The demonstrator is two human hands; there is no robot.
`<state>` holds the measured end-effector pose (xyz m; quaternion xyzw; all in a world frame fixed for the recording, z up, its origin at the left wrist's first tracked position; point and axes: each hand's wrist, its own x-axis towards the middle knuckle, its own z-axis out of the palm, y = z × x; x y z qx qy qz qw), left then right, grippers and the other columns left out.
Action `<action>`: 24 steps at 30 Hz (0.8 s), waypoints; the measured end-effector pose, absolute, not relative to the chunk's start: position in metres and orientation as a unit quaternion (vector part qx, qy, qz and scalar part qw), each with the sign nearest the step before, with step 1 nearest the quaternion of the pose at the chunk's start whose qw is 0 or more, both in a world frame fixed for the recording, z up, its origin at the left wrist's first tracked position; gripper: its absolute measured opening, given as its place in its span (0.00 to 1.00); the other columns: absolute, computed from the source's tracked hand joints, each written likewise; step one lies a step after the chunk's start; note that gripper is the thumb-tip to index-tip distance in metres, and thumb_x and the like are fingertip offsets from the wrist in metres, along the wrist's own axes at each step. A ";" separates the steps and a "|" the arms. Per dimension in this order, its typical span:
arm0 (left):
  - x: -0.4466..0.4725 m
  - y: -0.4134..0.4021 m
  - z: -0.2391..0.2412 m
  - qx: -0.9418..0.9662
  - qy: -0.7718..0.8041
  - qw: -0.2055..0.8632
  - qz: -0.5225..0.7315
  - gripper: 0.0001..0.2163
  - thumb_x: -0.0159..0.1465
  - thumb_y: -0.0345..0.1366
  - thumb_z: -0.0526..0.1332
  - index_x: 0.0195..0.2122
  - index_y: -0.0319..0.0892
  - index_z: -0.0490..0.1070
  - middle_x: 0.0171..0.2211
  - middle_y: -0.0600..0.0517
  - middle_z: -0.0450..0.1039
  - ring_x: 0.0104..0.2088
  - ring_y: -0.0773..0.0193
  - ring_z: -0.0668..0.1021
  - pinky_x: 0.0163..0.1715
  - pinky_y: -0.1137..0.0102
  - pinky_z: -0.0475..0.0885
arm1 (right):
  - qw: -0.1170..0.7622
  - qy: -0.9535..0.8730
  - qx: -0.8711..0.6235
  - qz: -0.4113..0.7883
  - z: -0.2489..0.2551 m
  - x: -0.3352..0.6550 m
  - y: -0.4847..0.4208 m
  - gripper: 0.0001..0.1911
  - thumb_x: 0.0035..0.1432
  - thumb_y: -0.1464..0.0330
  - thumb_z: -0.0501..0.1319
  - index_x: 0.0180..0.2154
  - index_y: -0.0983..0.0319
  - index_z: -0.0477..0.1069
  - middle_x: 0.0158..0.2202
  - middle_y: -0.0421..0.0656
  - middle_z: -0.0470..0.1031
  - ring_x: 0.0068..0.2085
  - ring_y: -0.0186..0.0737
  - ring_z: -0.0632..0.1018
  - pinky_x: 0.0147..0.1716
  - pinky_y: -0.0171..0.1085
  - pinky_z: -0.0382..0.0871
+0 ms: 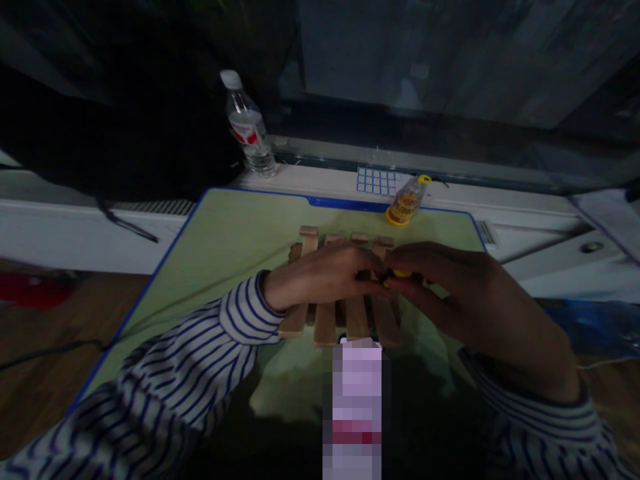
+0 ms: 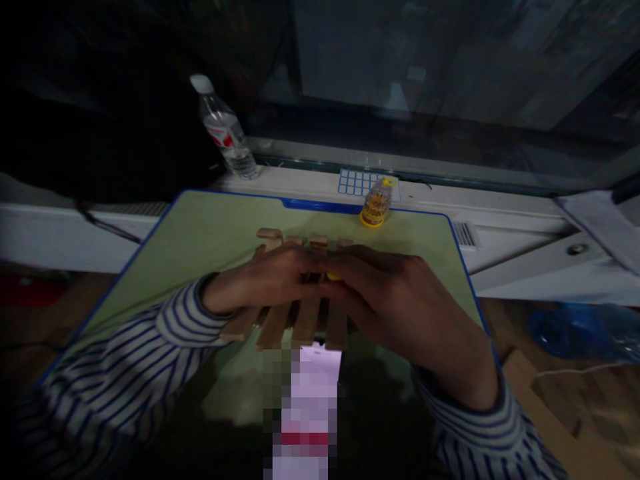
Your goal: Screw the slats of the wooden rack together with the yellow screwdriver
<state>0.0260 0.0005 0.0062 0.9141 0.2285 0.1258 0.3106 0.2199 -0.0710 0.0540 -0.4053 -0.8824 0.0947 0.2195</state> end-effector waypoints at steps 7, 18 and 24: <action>0.025 0.002 0.003 0.901 0.221 0.350 0.129 0.08 0.66 0.36 0.59 0.43 0.44 0.76 0.40 0.53 0.79 0.39 0.65 0.78 0.41 0.71 0.69 | 0.221 -0.884 -0.399 0.109 0.056 0.223 -0.075 0.21 0.63 0.73 0.56 0.57 0.59 0.65 0.57 0.41 0.72 0.54 0.36 0.74 0.54 0.37 0.70; 0.023 0.004 0.004 0.892 0.200 0.393 0.099 0.10 0.68 0.30 0.56 0.45 0.40 0.76 0.39 0.52 0.78 0.37 0.67 0.78 0.37 0.74 0.68 | 0.221 -0.882 -0.408 0.075 0.056 0.220 -0.073 0.15 0.63 0.69 0.57 0.52 0.58 0.68 0.50 0.42 0.77 0.47 0.38 0.79 0.46 0.36 0.75; 0.023 0.005 0.003 0.895 0.200 0.386 0.103 0.08 0.67 0.32 0.58 0.43 0.41 0.76 0.37 0.53 0.79 0.35 0.69 0.78 0.35 0.75 0.68 | 0.213 -0.882 -0.415 0.072 0.055 0.219 -0.072 0.14 0.64 0.67 0.56 0.51 0.58 0.67 0.48 0.43 0.77 0.46 0.38 0.79 0.45 0.37 0.75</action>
